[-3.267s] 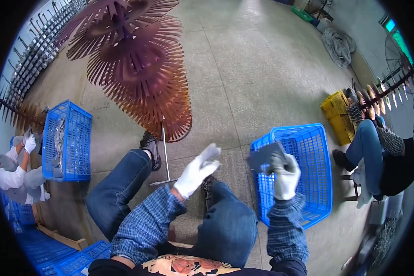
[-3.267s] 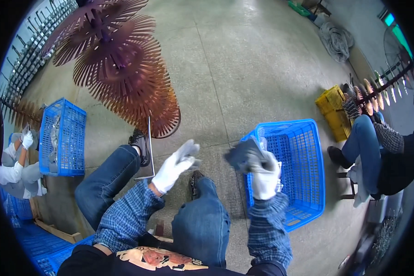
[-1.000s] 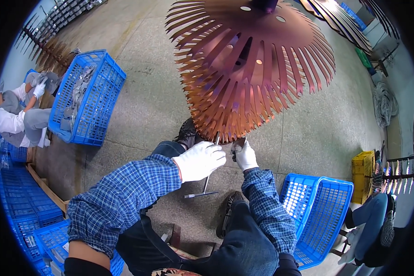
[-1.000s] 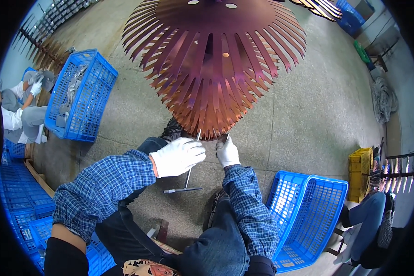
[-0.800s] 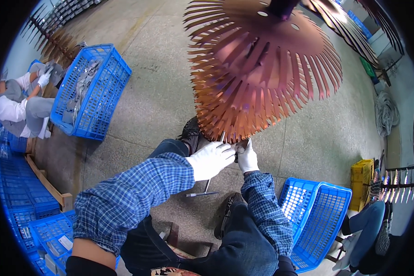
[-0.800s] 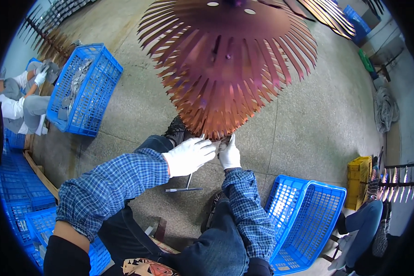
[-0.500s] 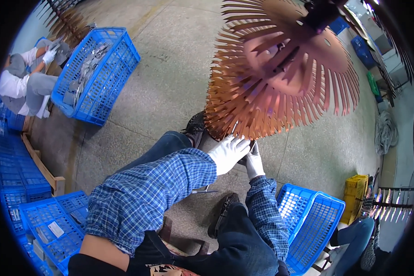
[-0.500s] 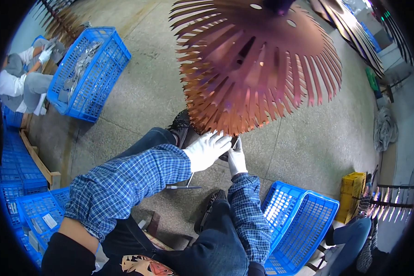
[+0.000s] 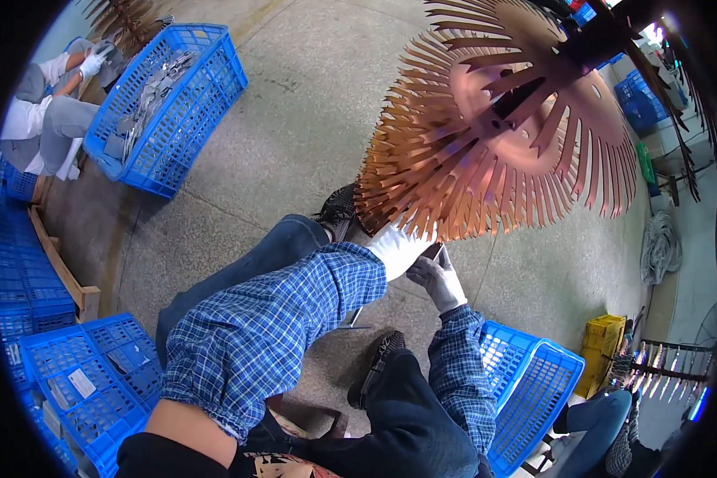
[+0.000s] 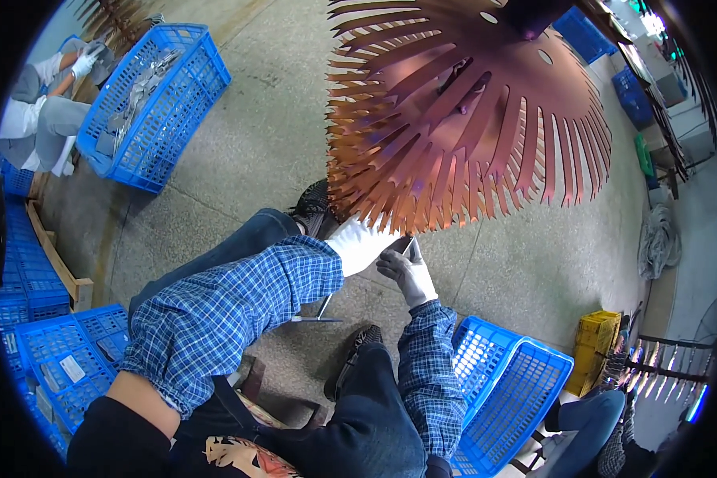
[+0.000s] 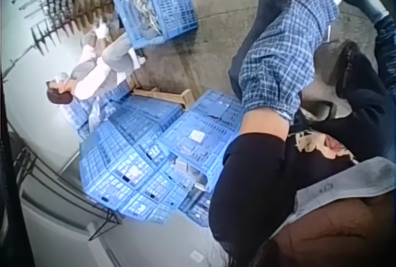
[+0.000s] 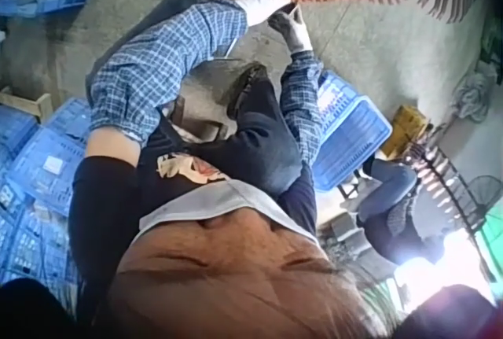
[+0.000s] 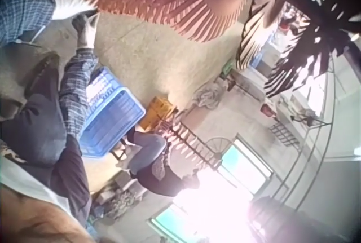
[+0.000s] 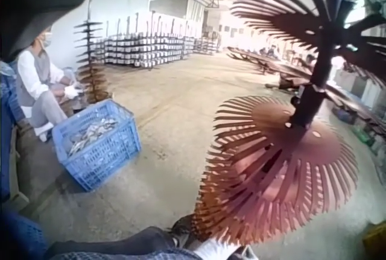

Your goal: Removing small metal components from a circular tiered rack and sorting them into a blue plastic crate.

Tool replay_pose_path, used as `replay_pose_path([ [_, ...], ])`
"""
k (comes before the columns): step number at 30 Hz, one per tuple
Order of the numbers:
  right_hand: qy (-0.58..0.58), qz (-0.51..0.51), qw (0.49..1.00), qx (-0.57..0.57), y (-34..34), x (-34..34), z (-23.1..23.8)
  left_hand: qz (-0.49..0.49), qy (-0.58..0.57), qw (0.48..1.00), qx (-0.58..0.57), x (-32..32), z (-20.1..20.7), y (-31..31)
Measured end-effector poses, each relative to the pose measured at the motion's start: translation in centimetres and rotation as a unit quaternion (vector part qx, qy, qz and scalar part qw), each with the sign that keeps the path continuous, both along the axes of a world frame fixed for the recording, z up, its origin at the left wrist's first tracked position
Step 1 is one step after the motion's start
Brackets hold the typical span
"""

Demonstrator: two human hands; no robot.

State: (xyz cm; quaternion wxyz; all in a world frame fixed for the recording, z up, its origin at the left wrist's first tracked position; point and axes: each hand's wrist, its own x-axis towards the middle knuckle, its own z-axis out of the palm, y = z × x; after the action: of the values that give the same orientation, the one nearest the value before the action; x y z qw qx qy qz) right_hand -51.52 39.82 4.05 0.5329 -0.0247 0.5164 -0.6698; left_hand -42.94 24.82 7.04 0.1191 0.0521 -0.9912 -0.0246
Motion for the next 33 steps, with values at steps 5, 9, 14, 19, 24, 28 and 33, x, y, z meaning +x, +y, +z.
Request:
replay_pose_path([
  [5,0.008,0.023,1.0,-0.003,0.2,-0.3,-0.2,-0.005,0.062,0.998,-0.011,-0.2,-0.8,-0.6],
  [9,0.017,0.04,0.999,0.001,0.2,-0.5,-0.3,0.001,0.067,0.998,-0.02,-0.2,-0.3,-0.7],
  [14,0.03,0.058,0.998,0.0,0.3,-0.5,-0.6,0.007,0.069,0.997,-0.046,-0.1,0.1,-0.9],
  [19,-0.002,0.052,0.998,-0.028,0.3,-0.6,-0.5,0.003,0.075,0.997,-0.017,-0.3,0.4,-1.2],
  [24,-0.01,0.052,0.998,-0.039,0.0,-0.7,-0.1,0.004,0.019,0.999,-0.038,0.1,1.0,-1.1],
  [28,-0.039,0.025,0.998,-0.046,0.3,-0.7,-0.3,-0.001,-0.004,0.999,-0.043,0.3,1.5,-1.2],
  [33,-0.057,0.045,0.995,-0.064,1.1,-1.7,-0.9,0.003,0.032,0.999,-0.025,-0.2,1.5,-1.1],
])
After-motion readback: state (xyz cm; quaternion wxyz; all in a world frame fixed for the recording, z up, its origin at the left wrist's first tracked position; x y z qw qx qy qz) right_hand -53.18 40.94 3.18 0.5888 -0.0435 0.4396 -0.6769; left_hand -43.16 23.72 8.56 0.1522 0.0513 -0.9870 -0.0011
